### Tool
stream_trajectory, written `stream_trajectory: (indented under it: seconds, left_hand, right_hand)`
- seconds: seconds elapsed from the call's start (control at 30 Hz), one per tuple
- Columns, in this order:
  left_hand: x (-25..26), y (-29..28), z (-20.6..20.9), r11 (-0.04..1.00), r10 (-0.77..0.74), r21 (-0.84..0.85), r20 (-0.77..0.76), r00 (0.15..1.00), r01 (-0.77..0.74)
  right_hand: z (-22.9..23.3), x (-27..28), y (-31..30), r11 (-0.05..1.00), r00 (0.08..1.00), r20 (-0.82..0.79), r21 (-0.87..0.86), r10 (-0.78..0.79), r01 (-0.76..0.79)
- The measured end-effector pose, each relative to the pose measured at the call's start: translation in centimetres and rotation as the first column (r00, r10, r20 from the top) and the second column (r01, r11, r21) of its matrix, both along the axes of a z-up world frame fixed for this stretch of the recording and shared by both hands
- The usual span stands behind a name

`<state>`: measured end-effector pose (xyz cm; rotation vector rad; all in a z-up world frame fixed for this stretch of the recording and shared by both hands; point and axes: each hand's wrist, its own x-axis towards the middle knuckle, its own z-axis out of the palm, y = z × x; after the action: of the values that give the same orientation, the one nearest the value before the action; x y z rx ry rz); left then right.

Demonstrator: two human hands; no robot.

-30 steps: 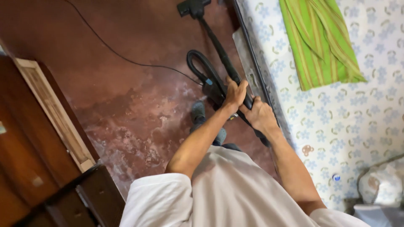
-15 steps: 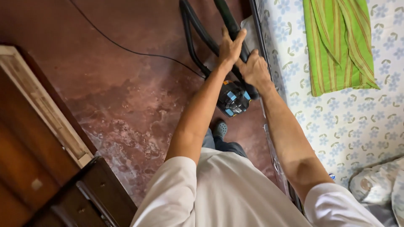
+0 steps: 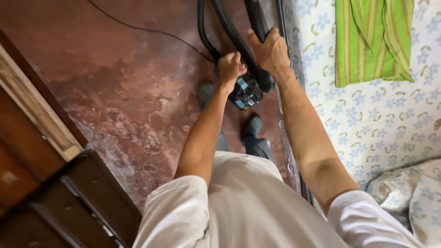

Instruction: The person vacuums the floor around a dresser and a bed, moving the vacuum head across the surface. They then pick up the vacuum canister and hose to clean around a suitcase and other furniture.

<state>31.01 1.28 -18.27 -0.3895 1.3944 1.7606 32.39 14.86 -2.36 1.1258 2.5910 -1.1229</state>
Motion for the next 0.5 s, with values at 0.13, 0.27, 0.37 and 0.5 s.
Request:
stream_trajectory:
  seconds: [0.13, 0.27, 0.37, 0.5]
  left_hand:
    - [8.6, -0.6, -9.5, 0.993, -0.014, -0.121, -0.010, 1.000, 0.013]
    - [18.0, -0.5, -19.2, 0.904, -0.191, -0.427, -0.330, 0.924, 0.034]
    - [20.3, 0.7, -24.6, 0.955, -0.068, -0.293, -0.354, 0.933, -0.041]
    - [23.4, 1.7, -29.0, 0.972, 0.232, -0.068, 0.192, 0.953, -0.223]
  right_hand:
    - [-4.9, 6.8, 0.2, 0.997, 0.996, 0.064, -0.046, 0.057, -0.054]
    - [-11.3, 16.1, -0.3, 0.647, 0.824, 0.081, 0.578, 0.560, -0.497]
    - [-14.4, 18.1, -0.6, 0.914, 0.964, -0.052, 0.337, 0.259, -0.228]
    - [-18.9, 22.8, -2.0, 1.000, 0.999, 0.015, -0.004, 0.029, -0.029]
